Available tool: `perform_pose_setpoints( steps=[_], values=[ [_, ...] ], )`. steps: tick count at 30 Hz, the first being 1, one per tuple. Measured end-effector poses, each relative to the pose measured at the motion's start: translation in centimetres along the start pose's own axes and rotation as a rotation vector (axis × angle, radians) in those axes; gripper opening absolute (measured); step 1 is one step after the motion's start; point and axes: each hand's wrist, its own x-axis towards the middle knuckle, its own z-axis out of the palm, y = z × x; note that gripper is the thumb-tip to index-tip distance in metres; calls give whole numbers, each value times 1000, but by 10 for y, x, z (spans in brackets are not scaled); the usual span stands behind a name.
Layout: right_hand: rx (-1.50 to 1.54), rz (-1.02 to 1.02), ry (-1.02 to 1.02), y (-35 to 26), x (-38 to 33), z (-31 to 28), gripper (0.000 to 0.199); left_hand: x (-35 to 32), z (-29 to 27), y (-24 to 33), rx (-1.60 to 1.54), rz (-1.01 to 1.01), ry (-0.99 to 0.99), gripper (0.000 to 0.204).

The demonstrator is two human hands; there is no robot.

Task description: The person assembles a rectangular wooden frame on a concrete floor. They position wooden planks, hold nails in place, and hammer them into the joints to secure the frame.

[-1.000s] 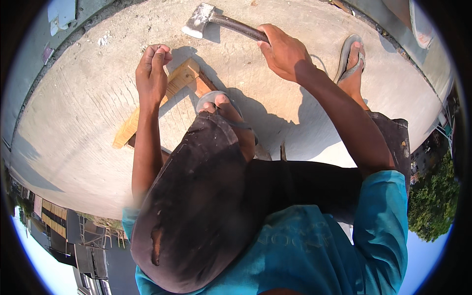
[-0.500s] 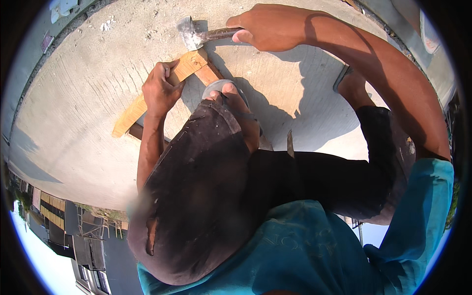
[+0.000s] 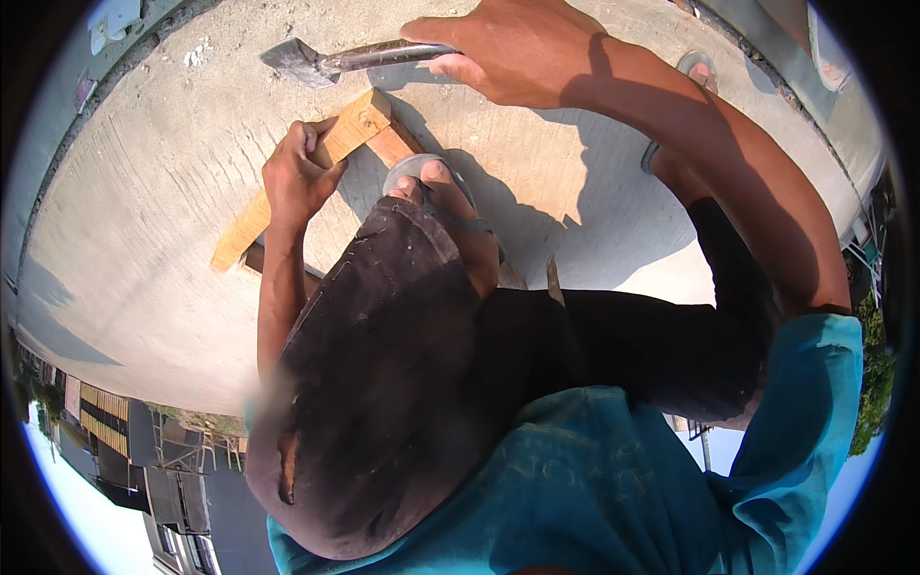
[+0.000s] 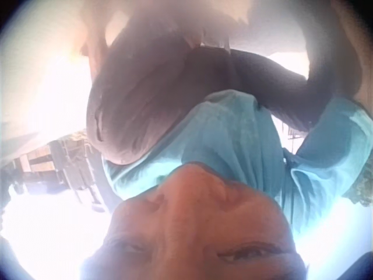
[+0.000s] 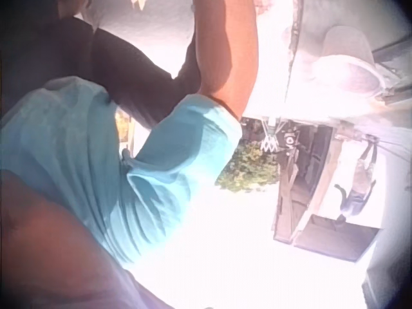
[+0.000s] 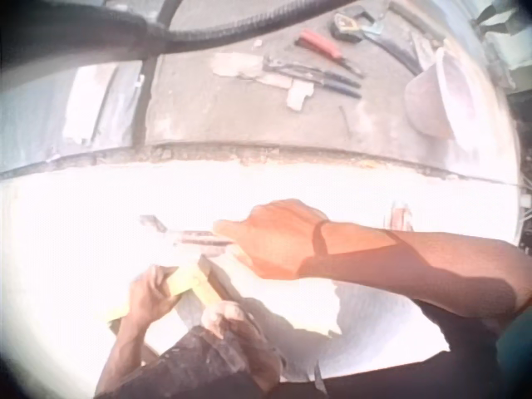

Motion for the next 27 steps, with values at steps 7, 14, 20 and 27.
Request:
perform_pose_setpoints(
  steps=[7, 14, 20, 27],
  values=[
    [266, 264, -133, -7, -50, 49, 53, -4, 4, 10, -106, 115, 129, 50],
    [464, 112, 273, -52, -42, 58, 54, -8, 17, 2, -128, 146, 222, 39],
    [123, 80, 14, -32, -42, 82, 49, -6, 22, 3, -102, 120, 196, 31],
    [415, 89, 442, -90, -33, 25, 44, -5, 27, -9, -165, 174, 252, 32]
  ],
)
